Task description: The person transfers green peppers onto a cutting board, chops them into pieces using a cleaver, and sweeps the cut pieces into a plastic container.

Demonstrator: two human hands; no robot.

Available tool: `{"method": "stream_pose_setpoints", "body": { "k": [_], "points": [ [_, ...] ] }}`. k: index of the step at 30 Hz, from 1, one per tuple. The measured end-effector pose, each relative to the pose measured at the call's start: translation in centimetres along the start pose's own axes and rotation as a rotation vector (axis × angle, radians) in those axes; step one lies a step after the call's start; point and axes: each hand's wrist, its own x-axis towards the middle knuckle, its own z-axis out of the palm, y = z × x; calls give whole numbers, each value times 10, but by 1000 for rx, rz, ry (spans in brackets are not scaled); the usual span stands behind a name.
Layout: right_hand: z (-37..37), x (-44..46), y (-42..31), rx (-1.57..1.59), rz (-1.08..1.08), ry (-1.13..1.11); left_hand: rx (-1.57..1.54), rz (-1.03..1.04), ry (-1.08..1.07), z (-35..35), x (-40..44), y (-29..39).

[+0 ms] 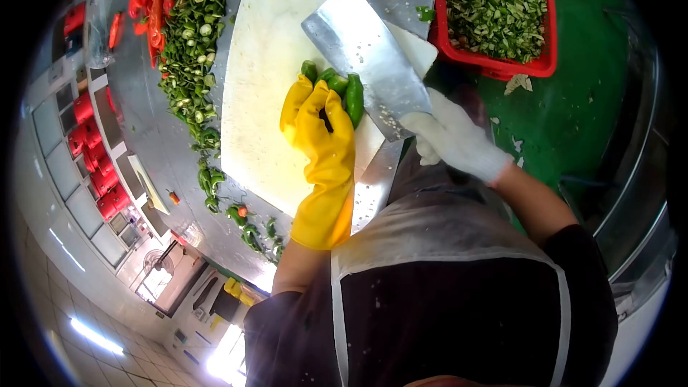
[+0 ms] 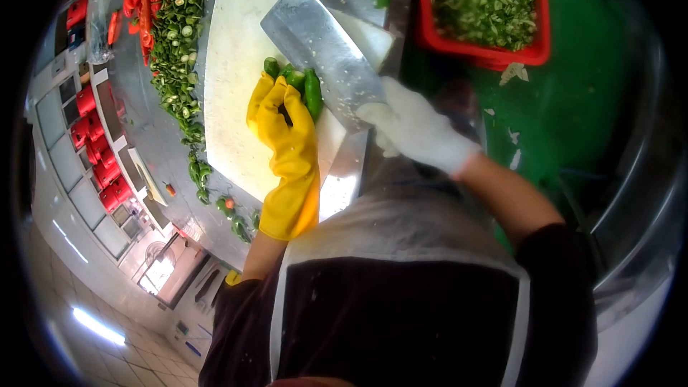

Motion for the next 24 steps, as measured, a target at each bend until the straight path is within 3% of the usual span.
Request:
{"method": "stream_pose_setpoints", "body": {
  "k": [4, 7, 15, 18, 21, 24],
  "points": [
    [-3, -10, -10, -104, 79, -22, 5, 72, -14, -2, 9, 4],
    [2, -7, -4, 29, 79, -36, -8, 92, -12, -1, 8, 0],
    [18, 1, -22, -222, 11, 82, -12, 125, -59, -6, 15, 3],
    [15, -3, -38, -252, 58, 60, -129, -264, -45, -5, 11, 30],
    [9, -10, -51, -280, 92, 31, 175, -128, -2, -2, 12, 29],
    [11, -11, -57, -340, 108, 29, 339, -199, -274, -15, 16, 35]
  ]
}}
